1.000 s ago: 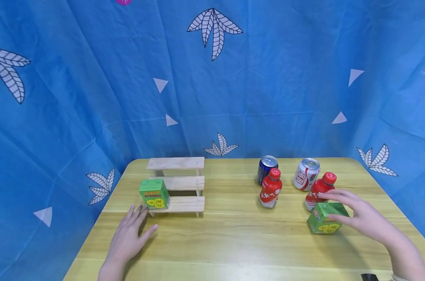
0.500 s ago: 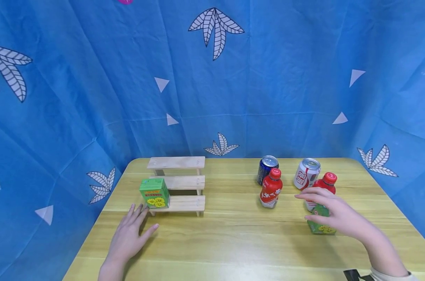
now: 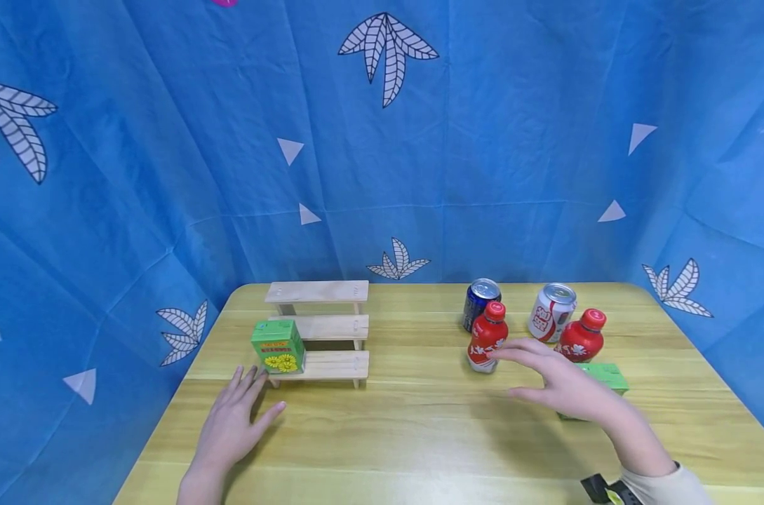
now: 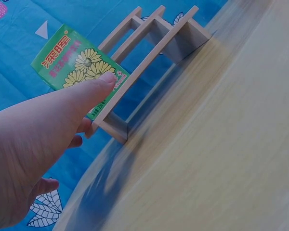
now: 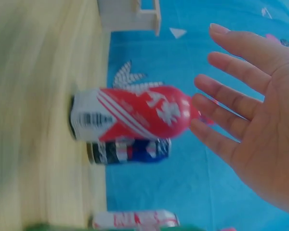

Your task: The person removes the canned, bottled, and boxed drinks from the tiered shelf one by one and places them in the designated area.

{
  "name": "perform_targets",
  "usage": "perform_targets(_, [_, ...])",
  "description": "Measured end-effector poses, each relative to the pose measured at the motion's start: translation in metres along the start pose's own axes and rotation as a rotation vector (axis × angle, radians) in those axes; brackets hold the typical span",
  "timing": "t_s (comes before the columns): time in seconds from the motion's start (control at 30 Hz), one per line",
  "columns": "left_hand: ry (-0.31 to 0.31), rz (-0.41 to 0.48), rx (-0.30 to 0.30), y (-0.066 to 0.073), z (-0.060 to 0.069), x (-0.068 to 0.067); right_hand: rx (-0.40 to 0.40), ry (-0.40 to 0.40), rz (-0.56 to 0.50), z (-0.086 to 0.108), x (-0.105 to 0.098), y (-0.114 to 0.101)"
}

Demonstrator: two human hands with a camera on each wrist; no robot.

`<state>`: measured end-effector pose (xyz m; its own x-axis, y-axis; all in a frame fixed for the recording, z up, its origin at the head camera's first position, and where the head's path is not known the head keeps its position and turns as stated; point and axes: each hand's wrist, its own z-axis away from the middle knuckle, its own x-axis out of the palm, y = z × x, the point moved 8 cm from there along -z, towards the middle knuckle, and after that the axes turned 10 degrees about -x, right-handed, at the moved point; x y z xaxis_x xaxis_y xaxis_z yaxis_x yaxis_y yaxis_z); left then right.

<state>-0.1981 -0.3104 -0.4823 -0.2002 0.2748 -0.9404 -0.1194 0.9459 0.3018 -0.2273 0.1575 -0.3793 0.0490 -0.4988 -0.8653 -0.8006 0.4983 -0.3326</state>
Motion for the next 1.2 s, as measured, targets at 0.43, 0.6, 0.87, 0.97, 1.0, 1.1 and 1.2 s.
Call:
perform_targets(0.43, [-0.006, 0.009, -0.002, 0.001, -0.002, 0.0, -0.057, -0.049, -0.069, -0.037, 0.038, -0.015])
perform_targets(0.6, [0.008, 0.01, 0.005, 0.001, -0.002, -0.002, -0.048, -0.036, -0.106, -0.054, 0.048, -0.023])
perform_targets(0.87, [0.001, 0.011, 0.002, -0.002, -0.001, -0.001, -0.073, 0.019, -0.14, -0.081, 0.06, -0.037])
perform_targets(0.97, [0.004, 0.009, 0.004, -0.001, -0.002, -0.001, -0.07, 0.025, -0.134, -0.09, 0.063, -0.038])
perform_targets(1.0, [0.008, 0.008, 0.004, -0.001, -0.002, -0.001, -0.071, 0.028, -0.132, -0.093, 0.064, -0.038])
perform_targets(1.1, [0.01, 0.007, 0.006, -0.001, -0.002, -0.002, -0.068, 0.04, -0.135, -0.102, 0.066, -0.038])
perform_targets(1.2, [-0.001, 0.004, 0.001, -0.001, -0.001, -0.001, -0.075, 0.064, -0.144, -0.111, 0.067, -0.039])
